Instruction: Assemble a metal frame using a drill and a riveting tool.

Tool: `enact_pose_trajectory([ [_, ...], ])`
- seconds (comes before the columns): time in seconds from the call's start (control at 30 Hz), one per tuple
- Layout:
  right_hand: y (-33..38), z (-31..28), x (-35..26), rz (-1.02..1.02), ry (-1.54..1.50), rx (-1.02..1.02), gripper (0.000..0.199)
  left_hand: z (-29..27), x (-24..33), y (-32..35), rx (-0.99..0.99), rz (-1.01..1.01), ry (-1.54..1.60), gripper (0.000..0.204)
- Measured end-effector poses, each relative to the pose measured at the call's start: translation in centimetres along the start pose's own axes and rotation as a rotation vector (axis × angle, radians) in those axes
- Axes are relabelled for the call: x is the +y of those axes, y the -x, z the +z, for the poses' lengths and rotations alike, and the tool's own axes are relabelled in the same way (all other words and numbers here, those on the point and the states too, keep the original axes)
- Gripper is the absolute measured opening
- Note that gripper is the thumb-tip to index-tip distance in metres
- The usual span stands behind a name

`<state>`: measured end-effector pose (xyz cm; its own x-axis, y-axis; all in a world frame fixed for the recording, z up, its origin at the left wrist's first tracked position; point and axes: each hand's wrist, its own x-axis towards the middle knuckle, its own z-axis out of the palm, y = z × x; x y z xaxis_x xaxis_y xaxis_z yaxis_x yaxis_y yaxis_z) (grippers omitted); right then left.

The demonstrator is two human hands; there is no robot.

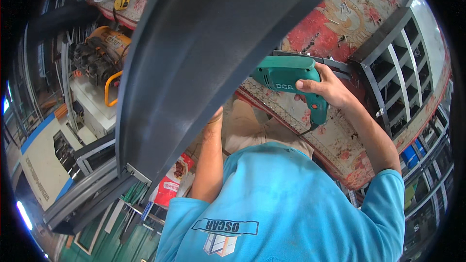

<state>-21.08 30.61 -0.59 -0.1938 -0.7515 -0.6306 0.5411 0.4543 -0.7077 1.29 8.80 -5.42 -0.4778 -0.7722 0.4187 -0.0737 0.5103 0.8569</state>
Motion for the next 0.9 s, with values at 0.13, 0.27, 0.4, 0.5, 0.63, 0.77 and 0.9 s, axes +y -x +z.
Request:
enact_pose_trajectory([
  [0.13,-0.9,0.9,-1.4,0.022,0.062,-0.054,0.069,0.1,-0.7,0.3,0.051,-0.047,0.025,0.032],
  [0.27,-1.9,1.1,-3.2,0.071,0.170,-0.072,0.069,-0.3,-1.8,-0.3,0.007,0.028,0.246,0.032],
  [0.4,-2.8,-0.3,-3.7,-0.014,0.233,-0.091,0.065,2.0,1.6,-0.1,0.233,-0.331,0.382,0.034],
  [0.5,-2.5,0.3,-5.3,-0.050,0.353,-0.045,0.065,0.3,-0.2,-0.4,0.221,-0.333,0.389,0.036],
  [0.63,-2.5,0.7,-6.3,-0.049,0.376,-0.101,0.065,-0.8,-3.6,0.8,-0.014,-0.037,0.323,0.036],
  [0.77,-2.9,1.1,-6.1,-0.076,0.409,-0.079,0.065,-1.3,-4.9,1.6,0.010,-0.030,0.355,0.036],
  [0.9,-4.5,0.5,-4.3,-0.093,0.436,-0.047,0.064,-0.7,-3.5,1.3,0.014,-0.021,0.330,0.035],
])
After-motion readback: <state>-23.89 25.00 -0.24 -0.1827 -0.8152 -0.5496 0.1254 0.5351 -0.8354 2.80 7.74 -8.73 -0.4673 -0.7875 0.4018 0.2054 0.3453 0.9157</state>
